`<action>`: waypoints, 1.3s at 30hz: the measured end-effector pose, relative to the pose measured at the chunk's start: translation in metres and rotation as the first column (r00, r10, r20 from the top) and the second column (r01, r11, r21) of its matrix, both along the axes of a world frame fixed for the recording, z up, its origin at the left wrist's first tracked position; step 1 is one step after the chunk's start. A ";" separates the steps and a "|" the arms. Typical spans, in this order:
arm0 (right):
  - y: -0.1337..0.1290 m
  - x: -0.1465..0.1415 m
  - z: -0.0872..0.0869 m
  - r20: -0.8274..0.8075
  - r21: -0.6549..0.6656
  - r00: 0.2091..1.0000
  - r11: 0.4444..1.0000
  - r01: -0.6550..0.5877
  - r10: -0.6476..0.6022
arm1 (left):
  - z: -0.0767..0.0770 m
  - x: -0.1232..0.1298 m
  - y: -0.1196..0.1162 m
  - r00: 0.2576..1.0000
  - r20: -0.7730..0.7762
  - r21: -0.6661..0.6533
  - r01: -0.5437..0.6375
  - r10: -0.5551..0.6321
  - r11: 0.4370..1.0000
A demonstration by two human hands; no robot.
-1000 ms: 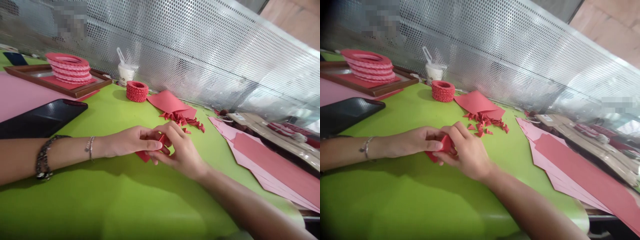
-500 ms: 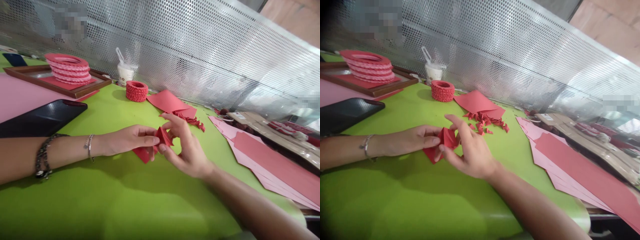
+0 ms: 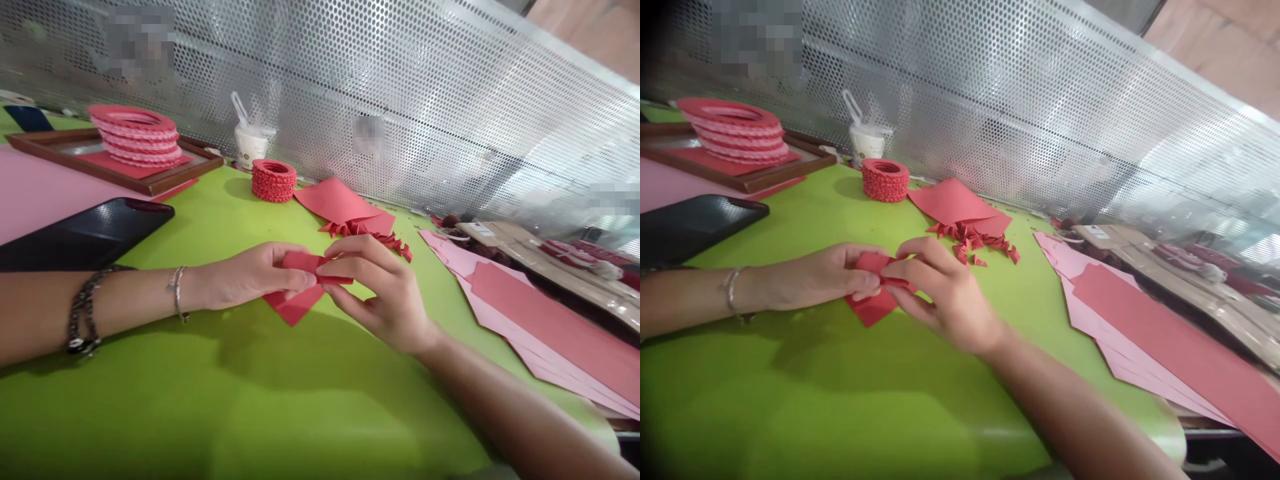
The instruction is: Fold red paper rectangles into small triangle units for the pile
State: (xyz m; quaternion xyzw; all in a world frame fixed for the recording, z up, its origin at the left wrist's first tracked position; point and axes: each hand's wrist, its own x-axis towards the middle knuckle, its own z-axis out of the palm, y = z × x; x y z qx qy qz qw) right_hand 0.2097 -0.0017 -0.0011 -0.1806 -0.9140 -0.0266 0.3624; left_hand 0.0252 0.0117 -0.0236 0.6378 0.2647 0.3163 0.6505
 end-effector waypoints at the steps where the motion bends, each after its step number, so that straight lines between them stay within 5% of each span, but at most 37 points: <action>1: 0.000 0.000 0.001 -0.005 -0.018 1.000 1.000 -0.004 0.004 | 0.001 0.000 0.000 1.000 -0.001 -0.001 -0.003 0.003 1.000; 11: 0.007 0.003 0.007 -0.065 -0.370 0.995 0.925 -0.090 0.071 | 0.006 -0.002 -0.002 0.989 -0.139 0.077 -0.041 0.051 0.996; 15: 0.008 0.001 0.001 -0.181 -0.546 0.983 0.827 -0.130 0.035 | 0.009 0.002 -0.006 0.974 -0.212 0.099 -0.061 0.081 0.993; 20: 0.006 -0.004 -0.004 -0.298 -0.741 0.953 0.643 -0.192 -0.059 | 0.007 0.005 -0.010 0.961 -0.234 0.174 -0.109 0.149 0.979; 24: 0.006 -0.005 -0.006 -0.315 -0.785 0.942 0.590 -0.190 -0.116 | 0.006 0.005 -0.009 0.947 -0.275 0.232 -0.104 0.168 0.967; 39: 0.006 -0.007 -0.005 -0.314 -0.830 0.931 0.531 -0.173 -0.187 | 0.002 0.005 -0.006 0.908 -0.329 0.357 -0.133 0.258 0.925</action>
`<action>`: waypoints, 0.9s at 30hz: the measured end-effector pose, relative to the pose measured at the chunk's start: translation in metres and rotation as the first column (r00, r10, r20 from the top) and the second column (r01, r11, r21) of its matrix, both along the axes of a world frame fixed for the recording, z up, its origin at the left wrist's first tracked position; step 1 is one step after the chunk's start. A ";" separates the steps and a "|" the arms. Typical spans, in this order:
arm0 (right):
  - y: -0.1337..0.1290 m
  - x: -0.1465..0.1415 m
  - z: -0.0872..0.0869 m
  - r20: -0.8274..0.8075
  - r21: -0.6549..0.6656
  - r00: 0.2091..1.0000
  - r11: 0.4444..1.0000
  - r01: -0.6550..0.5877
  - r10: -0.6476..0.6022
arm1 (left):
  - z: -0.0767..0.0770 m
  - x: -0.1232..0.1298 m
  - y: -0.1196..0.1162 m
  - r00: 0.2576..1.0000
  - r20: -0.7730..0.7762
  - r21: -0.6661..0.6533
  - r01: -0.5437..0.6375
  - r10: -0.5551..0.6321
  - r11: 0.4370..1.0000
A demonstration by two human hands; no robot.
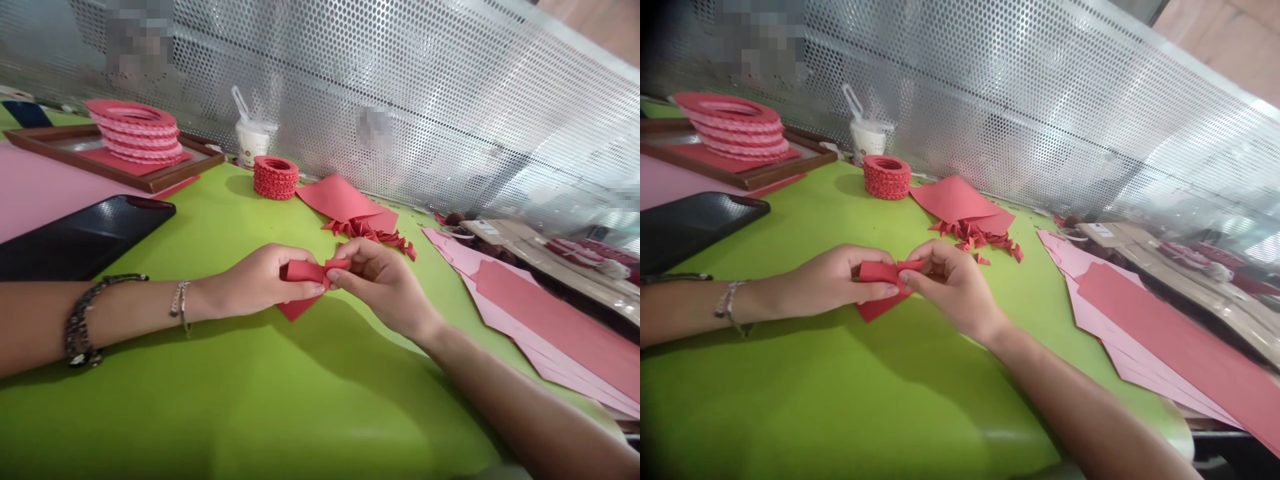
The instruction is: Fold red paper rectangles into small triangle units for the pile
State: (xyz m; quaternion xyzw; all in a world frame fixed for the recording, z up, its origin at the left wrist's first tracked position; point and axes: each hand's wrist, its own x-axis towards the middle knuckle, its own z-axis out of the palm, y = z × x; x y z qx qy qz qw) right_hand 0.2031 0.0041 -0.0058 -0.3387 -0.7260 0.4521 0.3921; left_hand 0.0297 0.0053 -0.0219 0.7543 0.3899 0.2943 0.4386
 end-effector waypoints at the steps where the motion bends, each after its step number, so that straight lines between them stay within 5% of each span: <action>1: 0.000 0.000 0.001 -0.007 -0.017 1.000 1.000 -0.004 0.004 | 0.000 0.000 0.000 1.000 -0.008 0.012 0.001 0.000 1.000; 17: 0.001 -0.001 0.004 0.001 -0.082 0.998 0.995 0.060 -0.060 | -0.002 0.000 0.000 0.994 0.092 0.026 -0.057 0.055 0.998; 27: 0.003 0.003 -0.001 0.109 -0.163 0.992 0.985 -0.050 0.068 | -0.003 -0.001 0.002 0.994 0.100 0.102 -0.061 0.051 0.993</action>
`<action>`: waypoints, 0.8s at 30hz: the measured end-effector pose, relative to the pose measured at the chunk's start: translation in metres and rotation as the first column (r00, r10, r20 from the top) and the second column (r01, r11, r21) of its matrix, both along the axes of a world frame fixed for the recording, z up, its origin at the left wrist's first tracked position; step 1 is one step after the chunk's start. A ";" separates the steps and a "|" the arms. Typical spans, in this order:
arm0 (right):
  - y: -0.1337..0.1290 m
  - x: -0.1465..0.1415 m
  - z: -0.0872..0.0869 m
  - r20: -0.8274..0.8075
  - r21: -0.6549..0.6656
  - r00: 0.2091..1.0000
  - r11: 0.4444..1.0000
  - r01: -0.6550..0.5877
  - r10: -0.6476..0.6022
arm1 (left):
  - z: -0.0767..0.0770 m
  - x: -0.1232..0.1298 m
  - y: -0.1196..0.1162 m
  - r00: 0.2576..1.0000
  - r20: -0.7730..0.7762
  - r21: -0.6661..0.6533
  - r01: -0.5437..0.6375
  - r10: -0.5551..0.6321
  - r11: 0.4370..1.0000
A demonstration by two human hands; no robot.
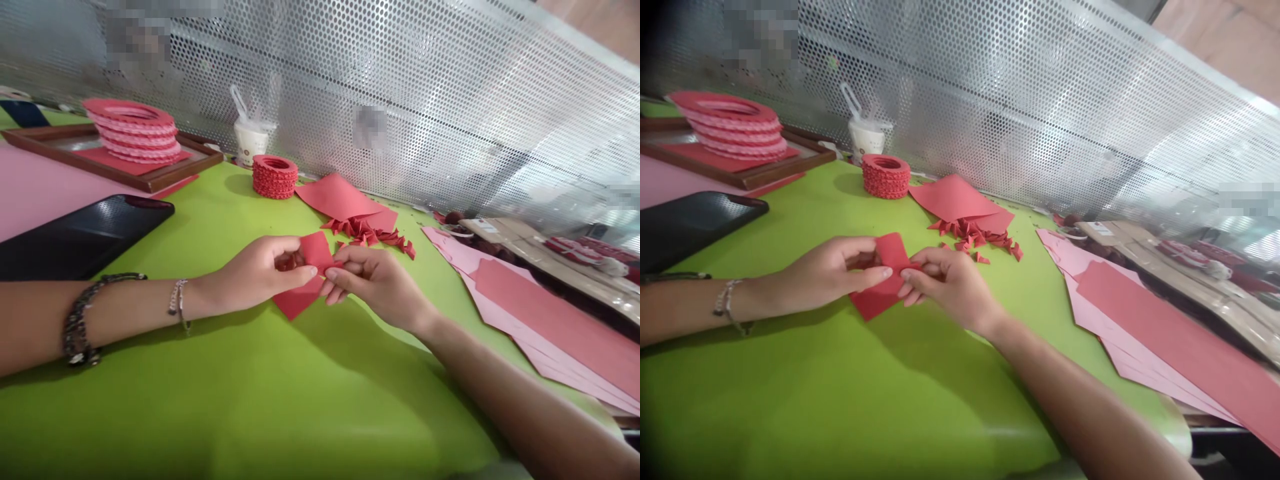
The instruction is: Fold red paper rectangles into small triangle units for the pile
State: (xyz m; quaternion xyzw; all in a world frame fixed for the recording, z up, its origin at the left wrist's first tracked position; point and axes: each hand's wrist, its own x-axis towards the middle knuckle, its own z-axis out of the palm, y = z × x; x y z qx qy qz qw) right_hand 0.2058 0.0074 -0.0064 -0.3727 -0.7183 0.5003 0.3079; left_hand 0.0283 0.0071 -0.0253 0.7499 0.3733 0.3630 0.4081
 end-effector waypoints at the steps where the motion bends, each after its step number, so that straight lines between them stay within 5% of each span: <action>1: 0.000 0.000 -0.001 0.014 -0.001 1.000 1.000 -0.020 0.020 | 0.001 0.000 0.000 1.000 -0.017 0.022 0.000 0.001 1.000; 10: -0.003 -0.003 -0.003 0.080 0.069 0.995 0.996 -0.061 0.056 | 0.000 0.001 -0.001 0.980 -0.198 0.112 0.018 0.005 0.993; 16: -0.004 -0.003 -0.002 0.100 0.062 0.990 0.993 -0.100 0.094 | 0.000 0.002 -0.002 0.986 -0.101 0.123 0.148 -0.136 0.981; 24: -0.003 -0.002 -0.003 0.121 0.046 0.975 0.980 -0.192 0.185 | -0.001 0.001 -0.001 0.982 -0.034 -0.023 0.187 -0.187 0.982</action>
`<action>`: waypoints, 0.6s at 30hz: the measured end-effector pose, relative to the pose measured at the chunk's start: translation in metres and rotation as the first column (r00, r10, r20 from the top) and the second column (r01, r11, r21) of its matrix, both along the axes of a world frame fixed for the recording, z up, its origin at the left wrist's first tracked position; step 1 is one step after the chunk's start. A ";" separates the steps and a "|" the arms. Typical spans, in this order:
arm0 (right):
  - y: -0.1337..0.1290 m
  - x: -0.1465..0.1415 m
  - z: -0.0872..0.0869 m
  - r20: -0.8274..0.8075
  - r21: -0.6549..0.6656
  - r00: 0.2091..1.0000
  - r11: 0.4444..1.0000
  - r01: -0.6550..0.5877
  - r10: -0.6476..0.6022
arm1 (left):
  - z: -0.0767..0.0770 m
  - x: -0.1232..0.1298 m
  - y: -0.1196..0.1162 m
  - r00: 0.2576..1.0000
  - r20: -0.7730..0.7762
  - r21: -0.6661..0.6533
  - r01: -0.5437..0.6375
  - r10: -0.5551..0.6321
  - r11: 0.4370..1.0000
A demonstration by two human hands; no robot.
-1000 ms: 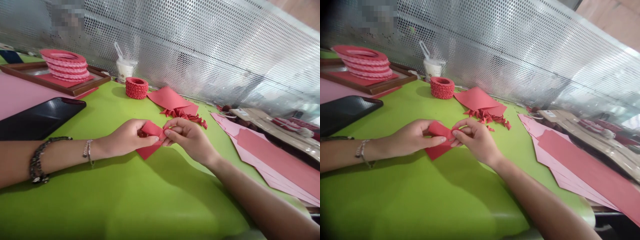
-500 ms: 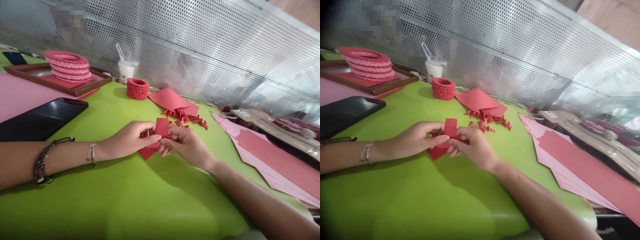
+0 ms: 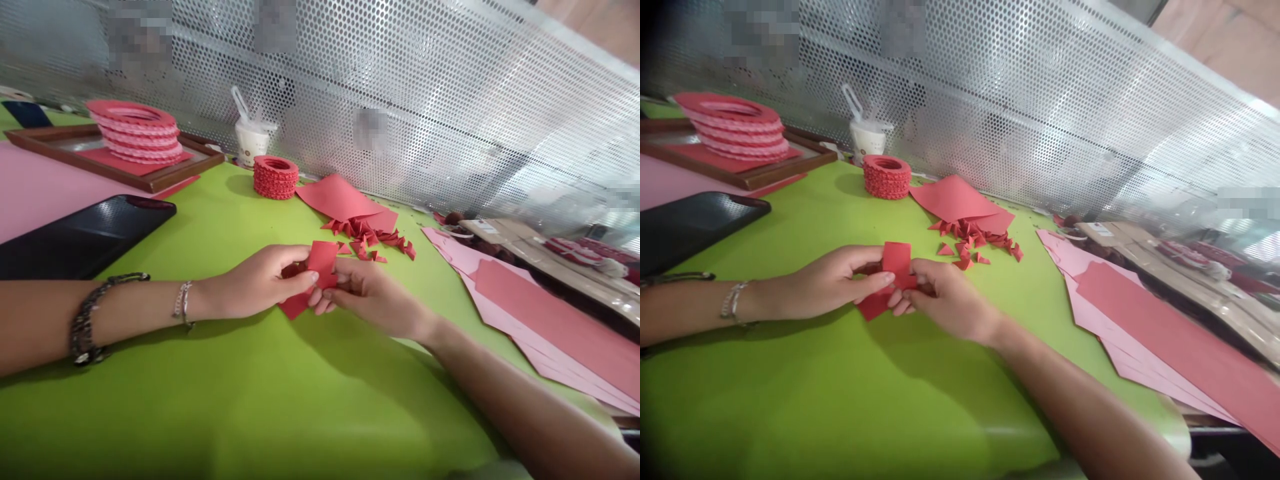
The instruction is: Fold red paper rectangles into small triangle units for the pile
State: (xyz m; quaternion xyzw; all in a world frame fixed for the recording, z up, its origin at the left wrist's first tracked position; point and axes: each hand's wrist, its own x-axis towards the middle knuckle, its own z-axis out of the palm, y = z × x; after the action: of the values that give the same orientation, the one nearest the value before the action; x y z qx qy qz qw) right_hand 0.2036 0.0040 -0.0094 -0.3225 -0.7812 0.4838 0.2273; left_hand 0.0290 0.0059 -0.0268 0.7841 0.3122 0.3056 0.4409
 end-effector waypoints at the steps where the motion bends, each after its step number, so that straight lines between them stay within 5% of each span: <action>1: 0.000 0.000 0.000 0.018 0.047 1.000 0.999 -0.002 0.001 | 0.000 -0.001 0.000 1.000 -0.021 0.001 -0.012 0.012 1.000; 7: 0.001 0.001 0.003 -0.094 0.186 0.985 0.970 0.160 -0.144 | -0.001 -0.003 0.000 0.980 -0.201 0.104 0.020 0.001 0.994; 14: -0.003 -0.001 0.005 -0.314 0.218 0.925 0.932 0.289 -0.213 | 0.003 0.000 -0.001 0.993 -0.121 0.009 0.019 -0.018 1.000; 18: -0.003 0.002 0.003 -0.263 0.466 0.946 0.834 0.295 -0.187 | 0.003 0.000 0.000 0.999 -0.048 -0.012 0.013 -0.013 1.000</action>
State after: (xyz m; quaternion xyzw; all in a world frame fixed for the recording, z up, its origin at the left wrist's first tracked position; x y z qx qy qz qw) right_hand 0.2053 0.0010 -0.0064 -0.2969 -0.8042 0.2636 0.4423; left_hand 0.0286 0.0062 -0.0243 0.7905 0.3195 0.2819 0.4399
